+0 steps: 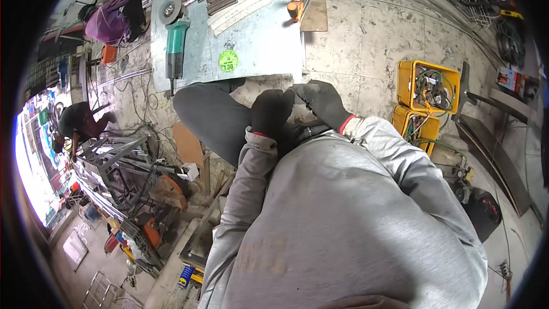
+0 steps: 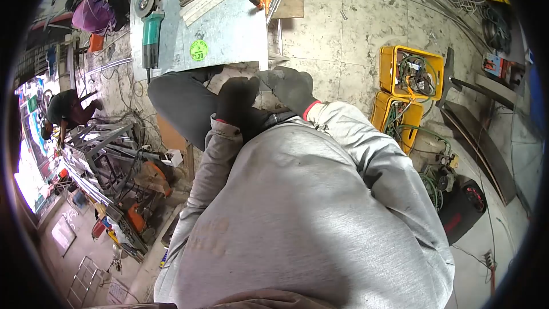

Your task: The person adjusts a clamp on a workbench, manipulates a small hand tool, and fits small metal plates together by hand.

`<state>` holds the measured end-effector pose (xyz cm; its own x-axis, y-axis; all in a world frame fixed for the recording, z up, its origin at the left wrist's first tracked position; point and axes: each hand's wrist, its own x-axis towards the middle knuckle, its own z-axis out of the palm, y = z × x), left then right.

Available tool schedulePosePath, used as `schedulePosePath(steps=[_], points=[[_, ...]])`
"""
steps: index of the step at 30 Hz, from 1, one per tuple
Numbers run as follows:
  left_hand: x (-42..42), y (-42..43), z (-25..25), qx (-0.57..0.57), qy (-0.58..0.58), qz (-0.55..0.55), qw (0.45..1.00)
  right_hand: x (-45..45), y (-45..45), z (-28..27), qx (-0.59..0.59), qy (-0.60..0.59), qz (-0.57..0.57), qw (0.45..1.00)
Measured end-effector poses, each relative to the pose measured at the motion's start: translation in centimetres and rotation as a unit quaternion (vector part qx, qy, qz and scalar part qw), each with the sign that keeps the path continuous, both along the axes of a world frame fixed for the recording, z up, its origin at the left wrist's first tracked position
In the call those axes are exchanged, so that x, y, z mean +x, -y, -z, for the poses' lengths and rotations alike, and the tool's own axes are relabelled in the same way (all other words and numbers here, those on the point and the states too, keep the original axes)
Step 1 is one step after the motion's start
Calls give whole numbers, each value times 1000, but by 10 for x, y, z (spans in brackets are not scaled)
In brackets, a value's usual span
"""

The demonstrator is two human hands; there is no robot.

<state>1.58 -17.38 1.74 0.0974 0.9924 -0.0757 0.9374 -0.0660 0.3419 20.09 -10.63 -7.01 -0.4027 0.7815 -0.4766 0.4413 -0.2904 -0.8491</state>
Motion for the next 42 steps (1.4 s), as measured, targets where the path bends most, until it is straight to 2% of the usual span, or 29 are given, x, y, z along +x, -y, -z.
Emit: schedulePosePath(steps=[1, 3, 4, 6, 8, 10, 12, 15, 17, 18, 20, 21, 22, 24, 25, 26, 27, 28, 29, 31, 32, 33, 34, 36, 37, 38, 40, 41, 42], points=[[2, -1, 2, 0, 1, -1, 1000, -1, 0, -1, -3, 23, -6, 1000], [2, -2, 12, 84, -40, -38, 995, -7, -5, -18, -5, 43, -17, 999], [2, -3, 15, 84, -41, -40, 995, -8, -10, -31, -32, 42, 0, 999], [6, -10, 19, 91, -16, -130, 987, -10, -18, -51, -58, 43, 22, 997], [9, -14, 18, 87, -23, -131, 987, -10, -22, -59, -91, 46, 16, 995], [11, -17, 13, 82, -33, -135, 987, -10, -24, -56, -70, 45, 7, 996], [14, -20, 10, 80, 36, -182, 979, -10, -25, -55, -50, 44, -3, 998], [13, -33, 12, 119, 18, -189, 975, -18, -38, -81, -140, 35, 33, 989], [5, -53, 16, 112, 11, -179, 977, -25, -55, -68, -63, 0, 22, 998], [0, -68, 12, 109, 3, -168, 980, -28, -66, -63, 4, 40, -8, 999], [-19, -101, 0, 7, -1, -101, 995, -30, -87, -34, 146, -11, -70, 987], [-29, -121, 3, -75, 25, -121, 989, -34, -102, -34, 287, 28, -135, 948], [-36, -140, 7, -156, 50, -139, 977, -37, -118, -39, 421, 65, -196, 883], [-44, -171, 9, -185, 17, -141, 972, -46, -136, -41, 230, 13, -107, 967], [-45, -182, 10, -180, 1, -162, 970, -52, -148, -41, 265, 31, -124, 956], [-38, -192, -14, -201, 32, -236, 950, -56, -159, -43, 301, 49, -140, 942], [-39, -197, -19, -197, 26, -226, 954, -61, -166, -51, 142, 70, -85, 984], [-40, -201, -25, -192, 21, -213, 958, -63, -169, -49, 147, 68, -82, 983], [-42, -202, -23, -190, 20, -210, 959, -63, -170, -36, 174, 53, -74, 980], [-48, -202, -13, -295, 71, -231, 924, -62, -163, -17, 209, 34, -67, 975], [-46, -192, 4, -197, 17, -208, 958, -60, -157, -5, 346, 39, -109, 931], [-46, -183, 9, -183, 9, -180, 966, -57, -157, 0, 476, 47, -146, 866], [-44, -170, 14, -174, 4, -152, 973, -47, -135, -54, 130, -8, -82, 988], [-31, -137, -7, -250, 114, -179, 945, -29, -108, -50, 330, 34, -172, 927], [-32, -113, 12, -125, 38, -50, 990, -24, -92, -47, 287, 25, -164, 943], [-34, -87, 33, 3, -41, 83, 996, -19, -73, -44, 242, 16, -155, 958], [-11, -54, -7, -174, 88, -101, 975, -5, -39, -37, 70, 5, -86, 994], [-11, -34, 4, -174, 88, -102, 975, -1, -23, -36, 184, 7, -119, 976], [-16, -10, 32, -105, 51, -18, 993, 4, -5, -21, 185, 23, -117, 976]])
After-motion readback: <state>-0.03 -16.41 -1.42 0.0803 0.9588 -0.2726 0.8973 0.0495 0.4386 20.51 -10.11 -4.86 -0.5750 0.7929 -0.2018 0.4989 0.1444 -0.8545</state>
